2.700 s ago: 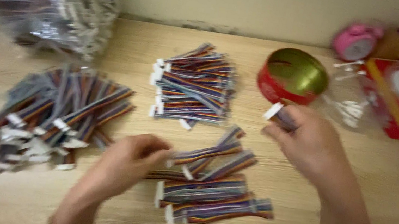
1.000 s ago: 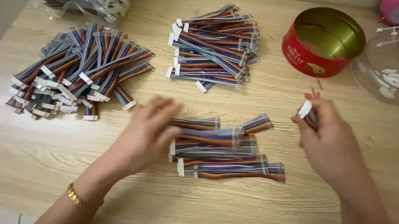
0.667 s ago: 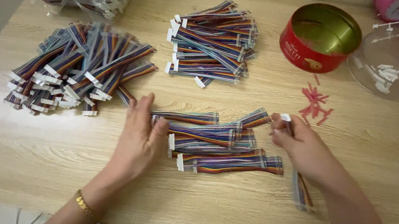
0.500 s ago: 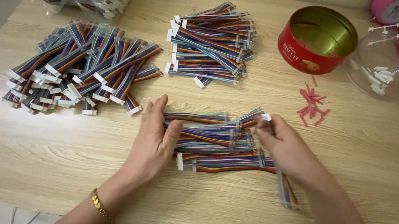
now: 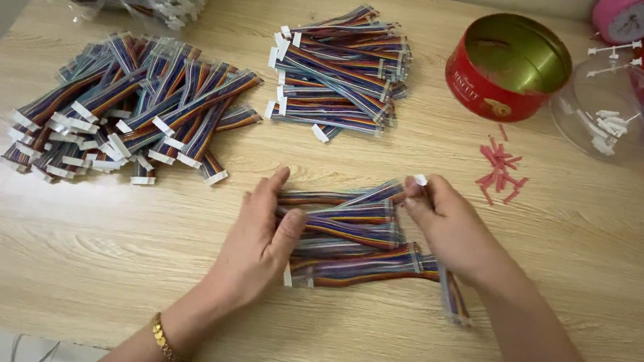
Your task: Bundling sets of ribbon cables together using small rubber bands.
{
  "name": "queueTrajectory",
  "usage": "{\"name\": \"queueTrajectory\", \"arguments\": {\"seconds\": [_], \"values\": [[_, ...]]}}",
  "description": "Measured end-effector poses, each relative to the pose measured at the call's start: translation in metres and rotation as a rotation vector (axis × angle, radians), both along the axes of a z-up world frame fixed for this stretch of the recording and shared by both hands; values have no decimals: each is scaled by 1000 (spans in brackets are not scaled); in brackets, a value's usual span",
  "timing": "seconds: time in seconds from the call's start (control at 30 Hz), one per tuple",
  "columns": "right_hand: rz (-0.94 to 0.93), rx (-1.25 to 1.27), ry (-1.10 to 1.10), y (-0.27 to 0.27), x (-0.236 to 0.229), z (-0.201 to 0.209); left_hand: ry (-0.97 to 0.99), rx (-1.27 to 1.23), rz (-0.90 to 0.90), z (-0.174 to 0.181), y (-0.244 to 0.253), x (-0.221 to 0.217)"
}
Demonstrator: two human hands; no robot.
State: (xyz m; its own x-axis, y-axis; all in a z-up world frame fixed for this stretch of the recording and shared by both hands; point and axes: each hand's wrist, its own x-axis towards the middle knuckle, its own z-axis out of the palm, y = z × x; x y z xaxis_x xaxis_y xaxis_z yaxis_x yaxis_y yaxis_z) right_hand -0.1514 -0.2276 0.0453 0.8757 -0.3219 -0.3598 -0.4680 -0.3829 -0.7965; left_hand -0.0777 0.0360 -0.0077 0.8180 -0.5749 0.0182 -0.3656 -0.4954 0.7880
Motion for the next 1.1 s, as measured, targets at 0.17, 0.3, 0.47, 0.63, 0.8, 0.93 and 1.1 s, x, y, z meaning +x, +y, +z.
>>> {"name": "queueTrajectory", "arguments": {"seconds": [0.17, 0.3, 0.47, 0.63, 0.8, 0.93, 1.1], "values": [[-63, 18, 70, 5, -20, 31, -3, -157, 36, 26, 9, -8], [-238, 213, -39, -27, -49, 22, -490, 237, -106, 33, 9, -12], [-303, 389, -33, -50, -85, -26, -538, 298, -280, 56, -18, -23], [-306, 648, -108, -46, -80, -62, -367, 492, -246, 54, -16, -18], [-401, 548, -60, -45, -49, -49, -724, 364, -253, 21, -11, -12], [-466, 535, -156, -54, -33, -35, -789, 436, -224, 39, 1, 6], [-374, 545, -197, -70, -25, -25, -1198, 605, 233, 59, 40, 82]]}}
